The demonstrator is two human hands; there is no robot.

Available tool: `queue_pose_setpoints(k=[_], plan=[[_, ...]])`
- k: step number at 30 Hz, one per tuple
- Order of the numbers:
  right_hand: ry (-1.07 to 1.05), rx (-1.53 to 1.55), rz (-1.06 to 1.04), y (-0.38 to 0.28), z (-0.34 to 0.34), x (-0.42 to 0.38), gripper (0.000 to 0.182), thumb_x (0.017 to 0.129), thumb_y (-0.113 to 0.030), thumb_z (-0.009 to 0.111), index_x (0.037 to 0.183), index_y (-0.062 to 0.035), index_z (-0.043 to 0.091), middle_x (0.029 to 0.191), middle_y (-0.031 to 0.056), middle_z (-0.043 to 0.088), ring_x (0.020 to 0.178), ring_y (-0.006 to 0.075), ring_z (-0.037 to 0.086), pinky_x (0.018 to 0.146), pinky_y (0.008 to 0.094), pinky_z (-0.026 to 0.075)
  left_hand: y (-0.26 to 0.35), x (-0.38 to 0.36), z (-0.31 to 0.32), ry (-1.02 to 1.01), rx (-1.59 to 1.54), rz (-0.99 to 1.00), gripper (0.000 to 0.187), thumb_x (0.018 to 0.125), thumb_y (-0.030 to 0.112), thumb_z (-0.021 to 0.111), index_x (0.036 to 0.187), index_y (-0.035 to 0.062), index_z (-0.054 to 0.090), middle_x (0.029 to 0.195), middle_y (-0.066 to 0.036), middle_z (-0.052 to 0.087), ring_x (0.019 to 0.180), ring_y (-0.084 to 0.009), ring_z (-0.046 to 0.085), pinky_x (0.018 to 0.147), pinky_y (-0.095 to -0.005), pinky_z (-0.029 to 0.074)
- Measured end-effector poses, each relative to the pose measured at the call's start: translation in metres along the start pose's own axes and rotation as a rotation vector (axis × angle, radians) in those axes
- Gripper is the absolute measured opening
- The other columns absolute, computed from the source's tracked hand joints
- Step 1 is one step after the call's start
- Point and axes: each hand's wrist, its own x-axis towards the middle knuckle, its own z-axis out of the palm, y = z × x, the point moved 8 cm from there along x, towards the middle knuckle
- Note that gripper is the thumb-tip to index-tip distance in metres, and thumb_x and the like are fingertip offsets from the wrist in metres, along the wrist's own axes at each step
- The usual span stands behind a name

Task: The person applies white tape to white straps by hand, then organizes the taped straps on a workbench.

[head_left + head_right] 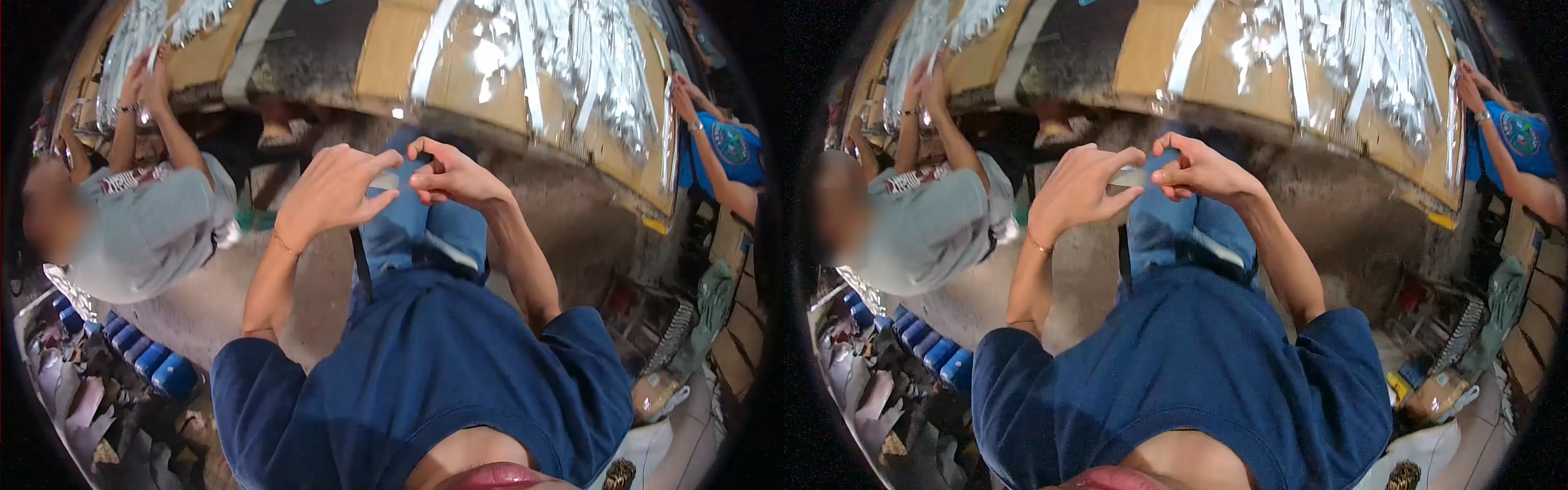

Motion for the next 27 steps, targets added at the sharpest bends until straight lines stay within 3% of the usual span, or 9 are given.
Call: queue_pose_setpoints(k=[2, 6, 7, 14, 16, 17, 18, 21, 27], plan=[[-0.075, 0.288, 0.050, 0.037, 0.016, -0.030, 0.030, 0.091, -0.010, 0.068, 0.110, -0.0086, 0.045, 0.065, -0.0008, 0.054, 0.054, 0.0056, 0.047, 0.052, 0.0227, 0.038, 0.006, -0.021, 0.043, -0.297, -0.038, 0.026, 0.027, 0.077, 0.026, 0.072, 0.093, 0.0055, 0.067, 0.068, -0.016, 0.063, 0.070, -0.0362, 0.061, 0.068, -0.0429, 0.046], [-0.206, 0.429, 0.025, 0.076, 0.032, -0.072, 0.018, 0.096, -0.014, 0.061, 0.110, -0.0067, 0.052, 0.066, 0.0018, 0.057, 0.052, 0.0061, 0.045, 0.056, 0.0242, 0.043, 0.025, -0.040, 0.080, -0.411, -0.483, 0.051, 0.026, 0.074, 0.024, 0.078, 0.089, 0.0041, 0.072, 0.073, -0.017, 0.067, 0.067, -0.0289, 0.067, 0.062, -0.0348, 0.050], [-0.200, 0.431, 0.014, 0.084, 0.035, -0.078, 0.018, 0.096, -0.014, 0.061, 0.110, -0.0067, 0.052, 0.066, 0.0018, 0.057, 0.052, 0.0061, 0.045, 0.056, 0.0242, 0.043, 0.022, -0.043, 0.090, -0.426, -0.502, 0.010, 0.026, 0.072, 0.021, 0.080, 0.089, 0.0024, 0.073, 0.073, -0.015, 0.068, 0.063, -0.0207, 0.067, 0.059, -0.0304, 0.050], [-0.124, 0.736, -0.246, 0.109, 0.040, -0.114, 0.035, 0.103, -0.031, 0.046, 0.107, 0.0013, 0.059, 0.081, 0.0117, 0.066, 0.070, 0.0191, 0.061, 0.074, 0.0355, 0.052, 0.028, -0.065, 0.133, -0.391, -0.795, -0.050, 0.028, 0.073, 0.016, 0.080, 0.094, -0.0011, 0.071, 0.082, -0.007, 0.070, 0.075, -0.0094, 0.062, 0.066, -0.0252, 0.050], [-0.027, 0.666, -0.311, 0.105, 0.040, -0.126, 0.040, 0.102, -0.034, 0.048, 0.113, 0.0029, 0.058, 0.090, 0.0147, 0.068, 0.078, 0.0208, 0.064, 0.077, 0.0341, 0.052, 0.025, -0.073, 0.138, -0.375, -0.808, -0.054, 0.028, 0.074, 0.015, 0.080, 0.094, -0.0017, 0.070, 0.083, -0.006, 0.069, 0.077, -0.0083, 0.061, 0.066, -0.0242, 0.050], [-0.057, 0.690, -0.315, 0.105, 0.042, -0.128, 0.035, 0.096, -0.022, 0.062, 0.119, 0.0027, 0.057, 0.097, 0.0158, 0.068, 0.086, 0.0208, 0.066, 0.080, 0.0320, 0.052, 0.023, -0.077, 0.140, -0.357, -0.829, -0.065, 0.028, 0.074, 0.015, 0.079, 0.095, -0.0023, 0.070, 0.084, -0.004, 0.069, 0.078, -0.0072, 0.060, 0.066, -0.0233, 0.050], [-0.063, 0.687, -0.320, 0.101, 0.047, -0.130, 0.035, 0.096, -0.022, 0.062, 0.119, 0.0027, 0.057, 0.097, 0.0158, 0.068, 0.086, 0.0208, 0.066, 0.080, 0.0320, 0.052, 0.021, -0.082, 0.144, -0.354, -0.873, -0.123, 0.028, 0.076, 0.015, 0.078, 0.096, -0.0025, 0.069, 0.083, -0.004, 0.068, 0.077, -0.0079, 0.060, 0.063, -0.0230, 0.049], [0.112, 0.328, -0.324, 0.086, 0.054, -0.137, 0.044, 0.078, 0.006, 0.074, 0.119, 0.0001, 0.060, 0.094, 0.0107, 0.068, 0.090, 0.0157, 0.065, 0.082, 0.0285, 0.053, 0.022, -0.097, 0.158, -0.373, -1.007, -0.217, 0.026, 0.077, 0.015, 0.077, 0.096, -0.0014, 0.070, 0.083, -0.003, 0.067, 0.070, -0.0069, 0.058, 0.055, -0.0222, 0.046], [0.352, -0.151, -0.363, 0.083, 0.042, -0.128, 0.013, 0.083, 0.001, 0.071, 0.096, 0.0025, 0.070, 0.093, 0.0041, 0.067, 0.088, 0.0105, 0.063, 0.080, 0.0259, 0.052, 0.011, -0.124, 0.215, -0.550, -1.399, -0.411, 0.032, 0.086, 0.028, 0.071, 0.104, 0.0030, 0.062, 0.065, 0.003, 0.051, 0.051, -0.0035, 0.041, 0.044, -0.0195, 0.031]])
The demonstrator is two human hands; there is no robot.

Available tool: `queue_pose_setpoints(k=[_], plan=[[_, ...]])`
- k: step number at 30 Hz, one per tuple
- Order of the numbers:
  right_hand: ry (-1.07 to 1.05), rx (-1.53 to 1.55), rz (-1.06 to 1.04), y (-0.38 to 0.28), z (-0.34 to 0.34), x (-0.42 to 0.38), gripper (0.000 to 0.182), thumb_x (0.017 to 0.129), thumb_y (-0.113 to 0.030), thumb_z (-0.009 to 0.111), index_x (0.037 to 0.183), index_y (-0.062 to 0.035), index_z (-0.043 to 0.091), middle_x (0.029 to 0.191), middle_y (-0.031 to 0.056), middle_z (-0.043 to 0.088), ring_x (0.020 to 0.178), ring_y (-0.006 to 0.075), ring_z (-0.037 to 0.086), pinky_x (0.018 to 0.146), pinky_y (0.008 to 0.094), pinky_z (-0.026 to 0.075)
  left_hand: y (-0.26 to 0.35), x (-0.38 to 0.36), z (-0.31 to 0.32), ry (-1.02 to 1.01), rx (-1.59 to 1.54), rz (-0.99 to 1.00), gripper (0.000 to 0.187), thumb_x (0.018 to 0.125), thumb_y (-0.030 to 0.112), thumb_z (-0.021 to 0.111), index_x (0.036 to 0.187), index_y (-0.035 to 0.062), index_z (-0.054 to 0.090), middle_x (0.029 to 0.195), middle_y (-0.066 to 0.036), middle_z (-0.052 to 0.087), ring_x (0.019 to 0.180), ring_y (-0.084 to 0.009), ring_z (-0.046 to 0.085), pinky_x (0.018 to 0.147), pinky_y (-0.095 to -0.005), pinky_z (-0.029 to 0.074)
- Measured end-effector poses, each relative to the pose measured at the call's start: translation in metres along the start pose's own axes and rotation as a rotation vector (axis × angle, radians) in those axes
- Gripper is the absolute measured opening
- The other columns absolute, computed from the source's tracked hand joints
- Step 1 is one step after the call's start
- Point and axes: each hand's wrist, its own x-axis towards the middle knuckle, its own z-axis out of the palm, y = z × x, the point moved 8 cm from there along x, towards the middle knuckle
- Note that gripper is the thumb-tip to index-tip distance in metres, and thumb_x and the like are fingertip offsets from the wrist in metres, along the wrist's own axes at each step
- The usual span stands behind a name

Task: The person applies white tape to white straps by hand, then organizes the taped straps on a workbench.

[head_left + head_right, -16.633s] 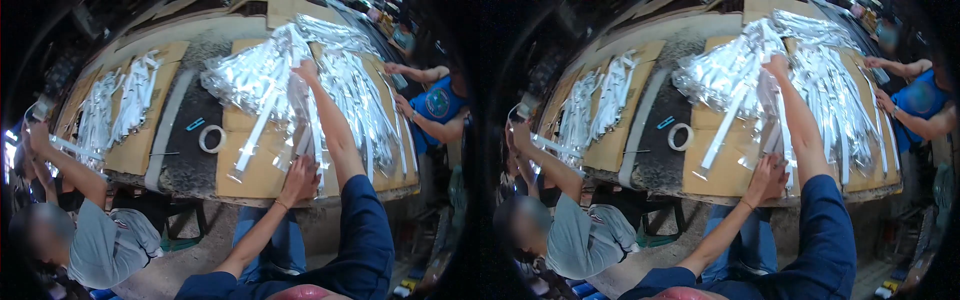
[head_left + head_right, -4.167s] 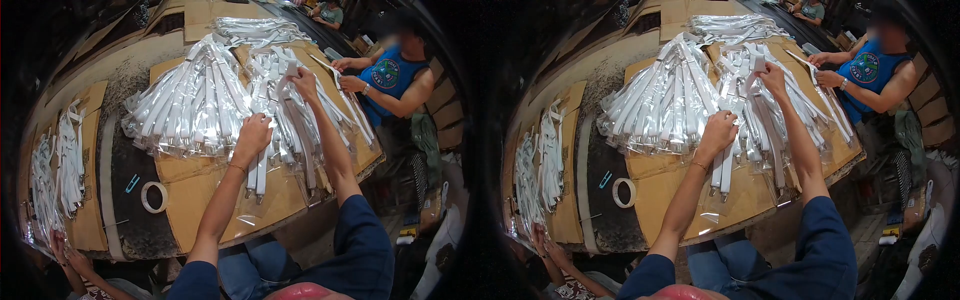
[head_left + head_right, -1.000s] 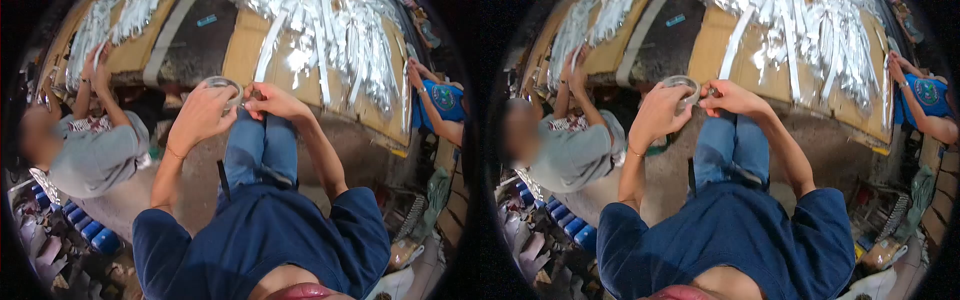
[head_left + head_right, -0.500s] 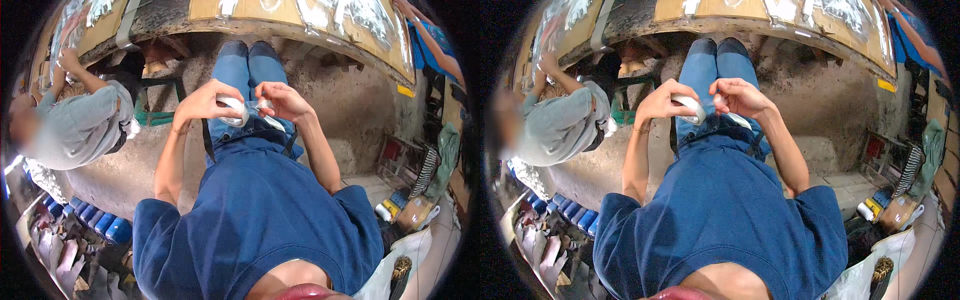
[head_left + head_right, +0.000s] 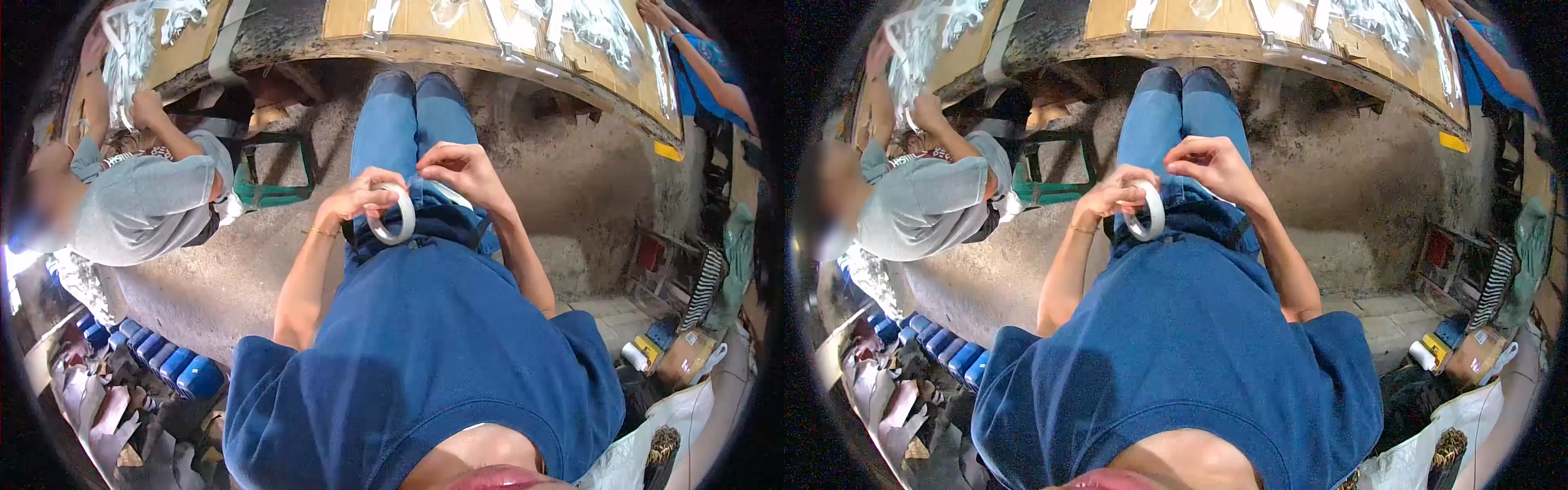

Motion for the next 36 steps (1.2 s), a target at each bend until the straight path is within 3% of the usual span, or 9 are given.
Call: queue_pose_setpoints(k=[3, 4, 7, 10, 13, 19, 25, 29, 36], plan=[[-0.023, 0.004, 0.008, 0.013, -0.001, 0.005, 0.010, 0.085, -0.002, 0.071, 0.094, 0.0020, 0.070, 0.094, 0.0045, 0.067, 0.089, 0.0104, 0.061, 0.081, 0.0258, 0.051, -0.009, 0.009, 0.008, -0.036, -0.069, -0.111, 0.033, 0.086, 0.029, 0.070, 0.104, 0.0026, 0.059, 0.076, 0.003, 0.049, 0.053, -0.0041, 0.040, 0.046, -0.0189, 0.032], [-0.042, 0.043, -0.019, 0.018, -0.001, 0.004, 0.010, 0.085, -0.003, 0.071, 0.094, 0.0018, 0.070, 0.095, 0.0052, 0.068, 0.090, 0.0102, 0.061, 0.081, 0.0259, 0.051, -0.002, 0.014, 0.008, 0.006, 0.196, -0.036, 0.035, 0.089, 0.036, 0.067, 0.103, 0.0063, 0.055, 0.081, 0.005, 0.049, 0.059, -0.0027, 0.042, 0.048, -0.0181, 0.032], [-0.202, 0.090, 0.146, 0.035, -0.003, -0.007, 0.008, 0.087, -0.005, 0.070, 0.091, 0.0013, 0.070, 0.099, 0.0067, 0.068, 0.093, 0.0100, 0.060, 0.082, 0.0265, 0.050, 0.013, 0.017, 0.001, 0.412, 0.855, 0.100, 0.058, 0.089, 0.053, 0.062, 0.114, 0.0027, 0.048, 0.088, -0.010, 0.054, 0.080, -0.0213, 0.056, 0.072, -0.0361, 0.048], [-0.152, 0.015, 0.221, 0.050, -0.019, -0.013, 0.011, 0.090, -0.008, 0.067, 0.092, 0.0027, 0.070, 0.092, 0.0063, 0.070, 0.086, 0.0097, 0.062, 0.078, 0.0269, 0.051, 0.038, 0.007, 0.015, 0.714, 1.280, 0.267, 0.062, 0.089, 0.055, 0.060, 0.114, -0.0002, 0.050, 0.094, -0.019, 0.057, 0.095, -0.0344, 0.057, 0.084, -0.0453, 0.045], [-0.032, -0.059, 0.267, 0.065, -0.032, -0.011, 0.013, 0.089, -0.009, 0.068, 0.093, 0.0037, 0.070, 0.082, 0.0052, 0.071, 0.077, 0.0096, 0.063, 0.073, 0.0266, 0.052, 0.029, 0.018, 0.026, 0.582, 1.241, 0.253, 0.061, 0.083, 0.056, 0.065, 0.108, 0.0007, 0.056, 0.093, -0.022, 0.059, 0.097, -0.0374, 0.058, 0.084, -0.0441, 0.047], [0.103, -0.227, 0.402, 0.071, -0.049, -0.003, 0.017, 0.085, -0.013, 0.072, 0.092, 0.0021, 0.074, 0.071, 0.0039, 0.068, 0.068, 0.0077, 0.060, 0.063, 0.0251, 0.050, 0.025, 0.028, 0.027, 0.494, 1.158, 0.152, 0.063, 0.086, 0.049, 0.067, 0.125, 0.0018, 0.054, 0.083, -0.013, 0.064, 0.078, -0.0302, 0.063, 0.074, -0.0421, 0.049], [0.092, -0.301, 0.339, 0.068, -0.065, 0.015, 0.019, 0.083, -0.017, 0.074, 0.092, -0.0002, 0.076, 0.073, 0.0048, 0.070, 0.066, 0.0078, 0.060, 0.059, 0.0258, 0.047, 0.030, 0.040, 0.025, 0.132, 0.260, -0.140, 0.047, 0.091, 0.019, 0.061, 0.133, 0.0033, 0.046, 0.093, -0.006, 0.070, 0.069, -0.0136, 0.066, 0.055, -0.0287, 0.049], [0.247, -0.001, 0.221, 0.067, -0.068, 0.051, 0.018, 0.085, -0.017, 0.073, 0.089, 0.0004, 0.075, 0.076, 0.0042, 0.070, 0.065, 0.0081, 0.059, 0.055, 0.0241, 0.044, 0.113, 0.045, -0.030, 0.493, 1.063, 0.128, 0.042, 0.088, 0.027, 0.057, 0.123, 0.0037, 0.056, 0.085, -0.022, 0.070, 0.080, -0.0363, 0.069, 0.072, -0.0446, 0.054], [0.598, 0.178, 0.179, 0.139, -0.099, 0.124, 0.021, 0.086, -0.015, 0.071, 0.092, 0.0054, 0.072, 0.076, 0.0067, 0.068, 0.061, 0.0095, 0.058, 0.053, 0.0231, 0.044, 0.122, 0.121, -0.097, 0.803, 1.569, 0.085, 0.042, 0.090, 0.042, 0.057, 0.089, 0.0023, 0.071, 0.083, -0.026, 0.068, 0.083, -0.0404, 0.068, 0.074, -0.0482, 0.054]])
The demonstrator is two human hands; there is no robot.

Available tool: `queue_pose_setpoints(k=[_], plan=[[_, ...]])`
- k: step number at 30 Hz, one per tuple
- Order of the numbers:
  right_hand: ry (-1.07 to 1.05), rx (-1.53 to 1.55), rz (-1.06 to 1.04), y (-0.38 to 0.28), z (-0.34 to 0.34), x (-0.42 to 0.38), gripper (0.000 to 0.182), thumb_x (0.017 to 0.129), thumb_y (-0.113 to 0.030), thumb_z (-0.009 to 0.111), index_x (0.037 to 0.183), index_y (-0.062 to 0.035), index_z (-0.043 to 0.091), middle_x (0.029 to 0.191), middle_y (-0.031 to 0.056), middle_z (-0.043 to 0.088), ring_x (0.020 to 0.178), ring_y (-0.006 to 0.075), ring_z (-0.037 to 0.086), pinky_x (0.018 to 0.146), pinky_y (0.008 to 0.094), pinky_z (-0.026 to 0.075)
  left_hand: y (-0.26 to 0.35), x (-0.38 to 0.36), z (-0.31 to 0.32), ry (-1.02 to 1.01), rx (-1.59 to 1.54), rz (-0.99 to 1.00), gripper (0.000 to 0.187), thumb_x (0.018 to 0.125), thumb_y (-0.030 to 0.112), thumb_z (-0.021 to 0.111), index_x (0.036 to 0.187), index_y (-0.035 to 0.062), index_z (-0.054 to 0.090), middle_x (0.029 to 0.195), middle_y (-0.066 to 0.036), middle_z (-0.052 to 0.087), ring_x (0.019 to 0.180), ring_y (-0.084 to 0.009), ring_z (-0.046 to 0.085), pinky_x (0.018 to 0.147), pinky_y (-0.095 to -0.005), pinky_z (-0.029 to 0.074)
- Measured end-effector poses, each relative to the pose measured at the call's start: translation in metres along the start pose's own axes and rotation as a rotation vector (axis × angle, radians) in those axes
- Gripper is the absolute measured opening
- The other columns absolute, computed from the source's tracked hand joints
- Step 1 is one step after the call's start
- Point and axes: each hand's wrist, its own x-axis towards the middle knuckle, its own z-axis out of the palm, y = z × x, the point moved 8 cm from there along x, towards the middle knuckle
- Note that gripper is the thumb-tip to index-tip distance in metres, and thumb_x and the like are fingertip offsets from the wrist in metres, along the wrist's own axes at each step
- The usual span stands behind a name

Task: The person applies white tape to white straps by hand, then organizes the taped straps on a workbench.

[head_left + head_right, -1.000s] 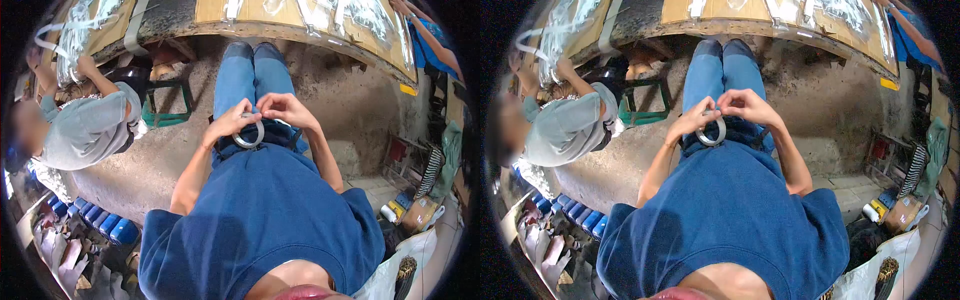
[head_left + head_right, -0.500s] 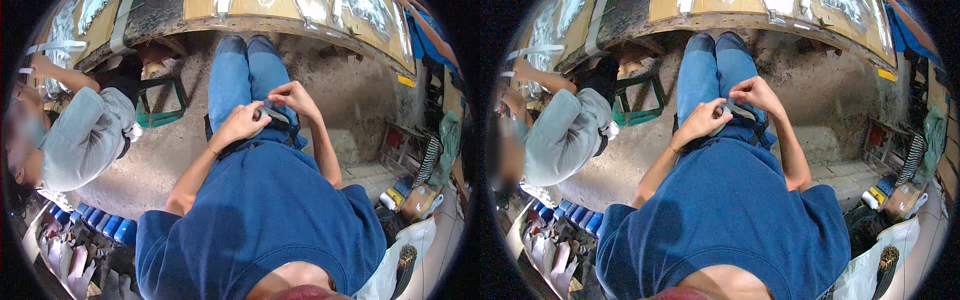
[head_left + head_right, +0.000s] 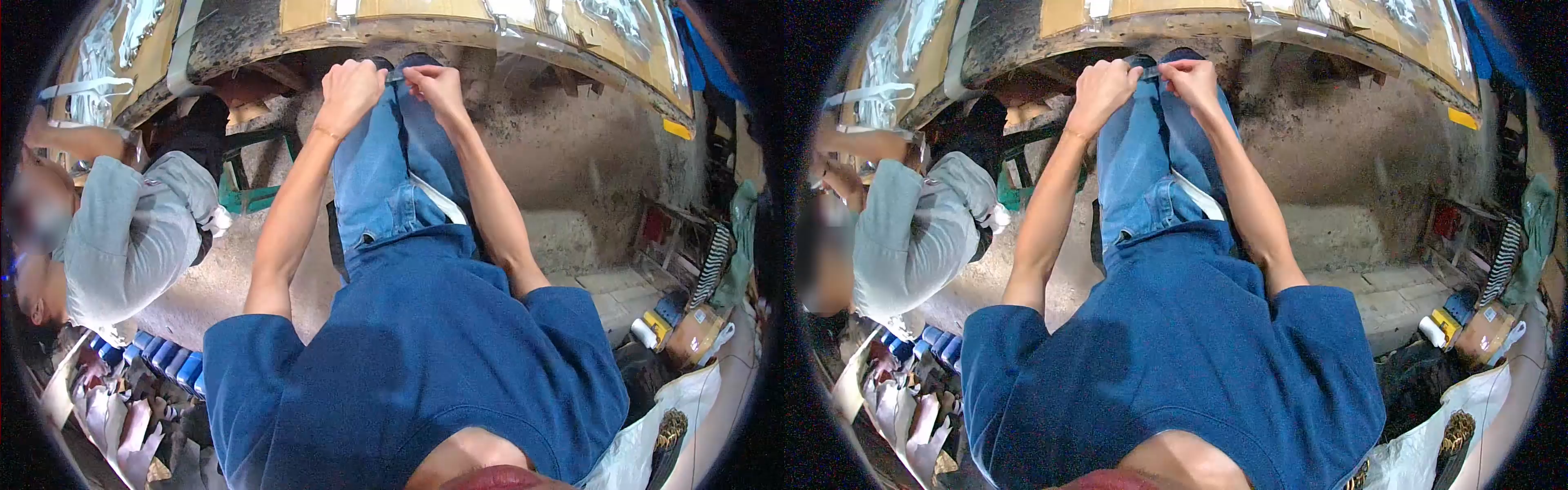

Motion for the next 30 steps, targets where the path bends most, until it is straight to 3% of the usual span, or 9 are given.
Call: queue_pose_setpoints(k=[1, 2, 5, 6, 10, 12, 22, 28, 30], plan=[[0.060, -0.036, 0.020, 0.010, -0.004, 0.009, 0.021, 0.085, -0.014, 0.072, 0.091, 0.0055, 0.073, 0.076, 0.0076, 0.068, 0.060, 0.0098, 0.058, 0.052, 0.0231, 0.044, 0.001, 0.005, 0.005, -0.008, 0.039, -0.002, 0.042, 0.090, 0.042, 0.059, 0.086, 0.0014, 0.071, 0.083, -0.026, 0.068, 0.082, -0.0404, 0.068, 0.073, -0.0481, 0.054], [0.114, -0.037, 0.022, 0.018, -0.007, 0.017, 0.014, 0.080, -0.014, 0.074, 0.084, -0.0016, 0.076, 0.071, 0.0063, 0.071, 0.057, 0.0098, 0.063, 0.050, 0.0241, 0.048, 0.002, 0.008, 0.008, -0.014, 0.079, -0.004, 0.043, 0.089, 0.042, 0.060, 0.083, 0.0005, 0.071, 0.083, -0.026, 0.068, 0.082, -0.0405, 0.068, 0.073, -0.0480, 0.054], [0.209, -0.231, 0.008, 0.008, -0.008, 0.017, 0.012, 0.079, -0.014, 0.073, 0.080, -0.0019, 0.077, 0.064, 0.0075, 0.069, 0.055, 0.0106, 0.063, 0.052, 0.0265, 0.050, -0.003, 0.017, 0.021, -0.007, 0.112, -0.029, 0.042, 0.087, 0.041, 0.063, 0.082, 0.0002, 0.071, 0.084, -0.025, 0.068, 0.081, -0.0403, 0.068, 0.072, -0.0470, 0.055], [0.230, -0.255, 0.015, 0.008, -0.009, 0.018, 0.013, 0.077, -0.014, 0.073, 0.078, -0.0018, 0.077, 0.060, 0.0099, 0.069, 0.055, 0.0147, 0.066, 0.057, 0.0299, 0.053, -0.004, 0.020, 0.023, -0.009, 0.126, -0.039, 0.042, 0.086, 0.042, 0.064, 0.083, 0.0011, 0.072, 0.085, -0.024, 0.069, 0.081, -0.0396, 0.068, 0.073, -0.0469, 0.055], [0.234, -0.405, 0.046, 0.009, -0.007, 0.023, 0.017, 0.076, -0.018, 0.074, 0.080, -0.0013, 0.076, 0.065, 0.0142, 0.070, 0.061, 0.0223, 0.070, 0.067, 0.0335, 0.056, -0.005, 0.023, 0.028, -0.041, 0.132, -0.039, 0.042, 0.086, 0.042, 0.064, 0.084, 0.0011, 0.072, 0.085, -0.024, 0.069, 0.082, -0.0398, 0.068, 0.073, -0.0470, 0.055], [0.238, -0.429, 0.056, 0.009, -0.006, 0.027, 0.018, 0.076, -0.019, 0.073, 0.081, -0.0020, 0.077, 0.066, 0.0141, 0.071, 0.063, 0.0224, 0.071, 0.068, 0.0339, 0.056, -0.006, 0.024, 0.028, -0.047, 0.139, -0.070, 0.034, 0.086, 0.037, 0.065, 0.087, 0.0047, 0.074, 0.089, -0.020, 0.070, 0.085, -0.0376, 0.069, 0.074, -0.0464, 0.055], [0.253, -0.522, 0.065, 0.023, -0.009, 0.039, 0.020, 0.077, -0.021, 0.070, 0.086, -0.0060, 0.077, 0.071, 0.0160, 0.071, 0.073, 0.0292, 0.072, 0.075, 0.0386, 0.056, -0.009, 0.033, 0.036, -0.091, 0.184, -0.087, 0.033, 0.084, 0.038, 0.064, 0.086, 0.0061, 0.074, 0.088, -0.018, 0.071, 0.081, -0.0375, 0.070, 0.072, -0.0457, 0.056], [0.230, -0.428, 0.077, 0.013, -0.009, 0.034, 0.022, 0.077, -0.022, 0.069, 0.086, -0.0030, 0.076, 0.068, 0.0151, 0.071, 0.067, 0.0257, 0.072, 0.070, 0.0365, 0.056, -0.013, 0.036, 0.030, -0.071, 0.125, -0.085, 0.036, 0.083, 0.039, 0.064, 0.084, 0.0041, 0.073, 0.089, -0.019, 0.071, 0.082, -0.0372, 0.070, 0.073, -0.0456, 0.056], [0.244, -0.421, 0.070, 0.012, -0.009, 0.036, 0.023, 0.077, -0.022, 0.070, 0.086, -0.0025, 0.076, 0.067, 0.0143, 0.070, 0.066, 0.0246, 0.071, 0.068, 0.0358, 0.056, -0.019, 0.037, 0.032, -0.171, 0.066, -0.156, 0.042, 0.085, 0.043, 0.063, 0.087, 0.0014, 0.071, 0.088, -0.024, 0.069, 0.084, -0.0400, 0.069, 0.076, -0.0474, 0.055]])
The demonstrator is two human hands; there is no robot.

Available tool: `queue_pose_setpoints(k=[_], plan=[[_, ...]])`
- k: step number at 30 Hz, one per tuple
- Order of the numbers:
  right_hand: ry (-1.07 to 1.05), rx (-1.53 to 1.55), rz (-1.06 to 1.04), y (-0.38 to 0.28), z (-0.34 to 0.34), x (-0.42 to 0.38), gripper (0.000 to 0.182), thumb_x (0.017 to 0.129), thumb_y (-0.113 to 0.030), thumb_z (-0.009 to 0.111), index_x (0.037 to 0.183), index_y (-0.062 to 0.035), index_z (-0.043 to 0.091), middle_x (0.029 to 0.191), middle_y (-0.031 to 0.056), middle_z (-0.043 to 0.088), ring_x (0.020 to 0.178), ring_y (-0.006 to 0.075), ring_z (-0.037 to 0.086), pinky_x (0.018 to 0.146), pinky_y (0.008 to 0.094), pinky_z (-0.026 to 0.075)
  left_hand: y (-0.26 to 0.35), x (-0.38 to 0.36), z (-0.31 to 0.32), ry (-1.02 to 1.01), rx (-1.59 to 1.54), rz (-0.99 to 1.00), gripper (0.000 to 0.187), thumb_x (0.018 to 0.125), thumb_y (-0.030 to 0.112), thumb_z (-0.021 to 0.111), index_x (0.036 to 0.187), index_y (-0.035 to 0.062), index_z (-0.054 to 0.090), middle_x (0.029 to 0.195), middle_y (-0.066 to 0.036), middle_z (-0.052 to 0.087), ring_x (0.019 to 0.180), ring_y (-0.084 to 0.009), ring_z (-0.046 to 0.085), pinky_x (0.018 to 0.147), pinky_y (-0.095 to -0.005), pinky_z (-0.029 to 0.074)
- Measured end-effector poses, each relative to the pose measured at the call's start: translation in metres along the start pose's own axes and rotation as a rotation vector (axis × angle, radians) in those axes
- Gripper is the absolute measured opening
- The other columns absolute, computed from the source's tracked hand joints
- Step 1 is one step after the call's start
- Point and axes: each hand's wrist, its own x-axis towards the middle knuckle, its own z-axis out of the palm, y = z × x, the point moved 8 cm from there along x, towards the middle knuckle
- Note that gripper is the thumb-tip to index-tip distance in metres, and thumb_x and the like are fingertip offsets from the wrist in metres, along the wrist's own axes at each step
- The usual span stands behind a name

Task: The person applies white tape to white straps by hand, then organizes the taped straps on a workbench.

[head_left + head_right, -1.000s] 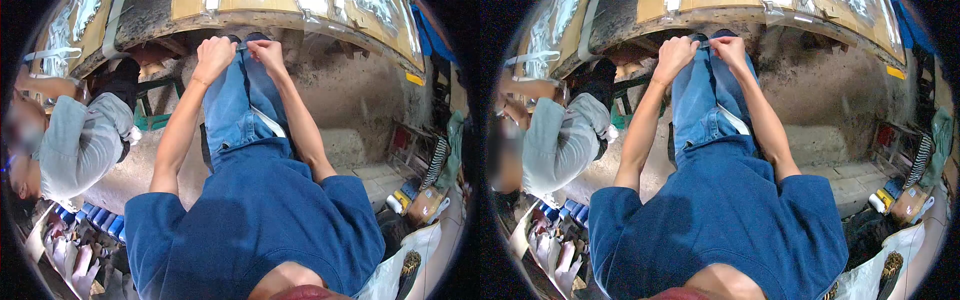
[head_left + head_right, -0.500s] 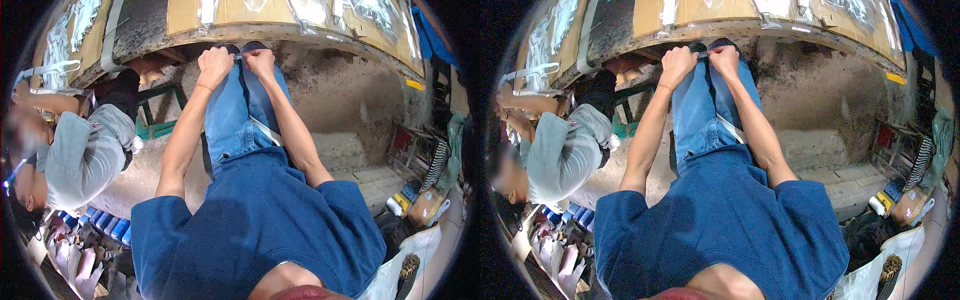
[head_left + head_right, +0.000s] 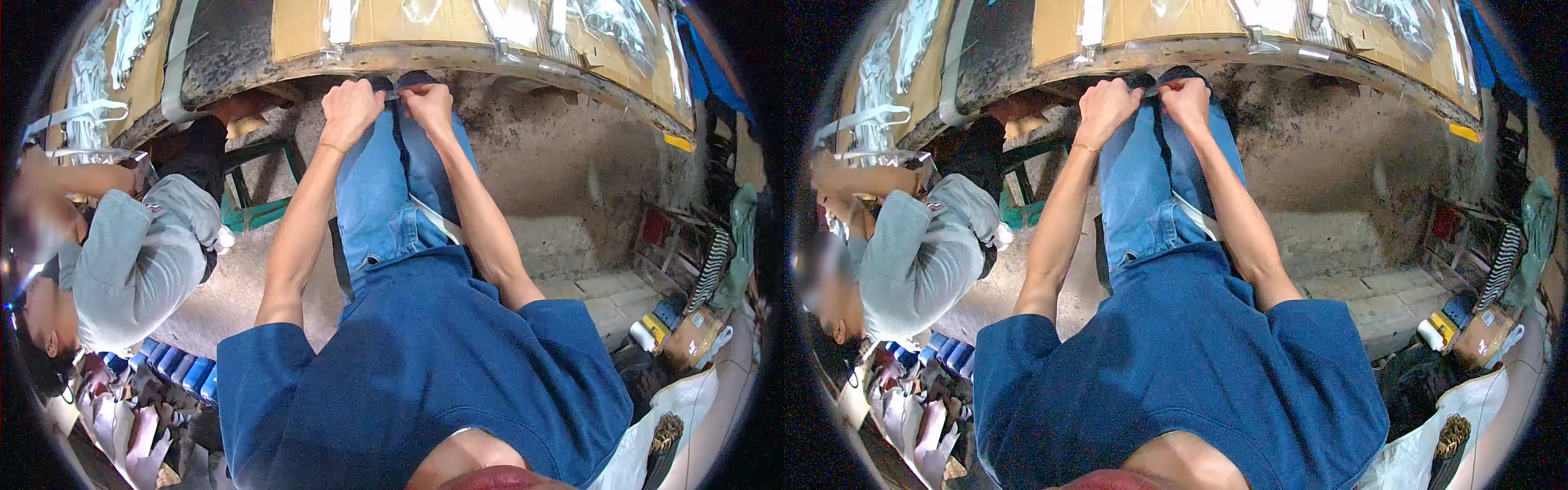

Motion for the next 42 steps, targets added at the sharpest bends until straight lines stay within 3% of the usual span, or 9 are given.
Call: queue_pose_setpoints(k=[2, 10, 17, 20, 23, 32, 35, 37, 42], plan=[[0.007, 0.007, 0.000, 0.001, 0.001, 0.000, 0.023, 0.077, -0.022, 0.070, 0.086, -0.0019, 0.076, 0.066, 0.0135, 0.070, 0.064, 0.0234, 0.071, 0.066, 0.0352, 0.056, -0.001, 0.003, 0.001, 0.012, 0.011, 0.010, 0.044, 0.084, 0.044, 0.063, 0.088, 0.0010, 0.071, 0.090, -0.024, 0.069, 0.085, -0.0401, 0.069, 0.076, -0.0472, 0.056], [0.001, -0.135, 0.117, 0.009, 0.008, 0.009, 0.024, 0.071, -0.022, 0.072, 0.087, -0.0044, 0.077, 0.089, 0.0209, 0.072, 0.092, 0.0366, 0.069, 0.087, 0.0429, 0.052, -0.008, 0.020, 0.009, -0.032, 0.046, -0.028, 0.048, 0.080, 0.046, 0.066, 0.094, 0.0006, 0.072, 0.097, -0.024, 0.070, 0.092, -0.0388, 0.069, 0.080, -0.0457, 0.055], [-0.069, 0.045, 0.111, -0.001, 0.009, 0.009, 0.020, 0.076, -0.020, 0.071, 0.088, -0.0047, 0.076, 0.091, 0.0179, 0.073, 0.088, 0.0298, 0.071, 0.081, 0.0370, 0.053, -0.016, 0.023, 0.000, -0.030, -0.009, -0.025, 0.048, 0.082, 0.047, 0.062, 0.097, 0.0024, 0.072, 0.097, -0.025, 0.069, 0.096, -0.0393, 0.068, 0.084, -0.0464, 0.054], [-0.159, 0.082, -0.317, -0.017, 0.021, 0.009, 0.024, 0.088, -0.020, 0.060, 0.099, -0.0007, 0.070, 0.093, 0.0153, 0.073, 0.090, 0.0285, 0.070, 0.082, 0.0365, 0.052, -0.019, 0.006, -0.007, -0.002, -0.048, -0.042, 0.045, 0.084, 0.047, 0.061, 0.097, 0.0057, 0.073, 0.096, -0.024, 0.070, 0.094, -0.0396, 0.068, 0.083, -0.0471, 0.054], [-0.213, -0.011, -0.395, -0.020, 0.027, 0.005, 0.025, 0.090, -0.020, 0.057, 0.099, -0.0006, 0.068, 0.094, 0.0161, 0.072, 0.092, 0.0311, 0.069, 0.083, 0.0379, 0.052, -0.023, -0.011, -0.005, 0.022, -0.061, -0.065, 0.040, 0.087, 0.046, 0.059, 0.097, 0.0095, 0.073, 0.091, -0.023, 0.070, 0.089, -0.0402, 0.068, 0.080, -0.0479, 0.054], [-0.244, -0.062, -0.371, -0.030, 0.014, -0.021, 0.024, 0.093, -0.021, 0.058, 0.099, 0.0002, 0.068, 0.090, 0.0156, 0.072, 0.088, 0.0305, 0.070, 0.079, 0.0370, 0.052, -0.014, -0.029, -0.009, 0.141, -0.153, -0.021, 0.035, 0.085, 0.039, 0.064, 0.087, 0.0054, 0.073, 0.084, -0.023, 0.069, 0.081, -0.0409, 0.068, 0.074, -0.0483, 0.055], [-0.089, 0.004, -0.414, -0.039, 0.000, -0.025, 0.022, 0.089, -0.020, 0.063, 0.095, -0.0004, 0.070, 0.087, 0.0166, 0.071, 0.083, 0.0289, 0.070, 0.074, 0.0363, 0.053, -0.009, -0.024, -0.012, 0.162, -0.112, 0.002, 0.035, 0.084, 0.038, 0.066, 0.085, 0.0038, 0.073, 0.082, -0.023, 0.069, 0.080, -0.0401, 0.068, 0.073, -0.0476, 0.055], [-0.020, -0.108, -0.245, -0.039, -0.012, -0.034, 0.021, 0.086, -0.021, 0.068, 0.090, -0.0012, 0.073, 0.085, 0.0184, 0.071, 0.079, 0.0274, 0.070, 0.070, 0.0364, 0.053, -0.002, -0.021, -0.015, 0.163, -0.103, 0.026, 0.035, 0.083, 0.038, 0.067, 0.083, 0.0030, 0.072, 0.081, -0.023, 0.069, 0.079, -0.0401, 0.068, 0.073, -0.0475, 0.055], [0.084, -0.162, -0.358, -0.028, -0.016, -0.035, 0.021, 0.083, -0.022, 0.070, 0.087, -0.0017, 0.074, 0.080, 0.0206, 0.069, 0.074, 0.0284, 0.068, 0.068, 0.0379, 0.052, 0.007, -0.021, -0.014, 0.208, -0.076, 0.065, 0.037, 0.080, 0.040, 0.070, 0.080, 0.0035, 0.073, 0.079, -0.023, 0.068, 0.076, -0.0396, 0.068, 0.071, -0.0473, 0.055]])
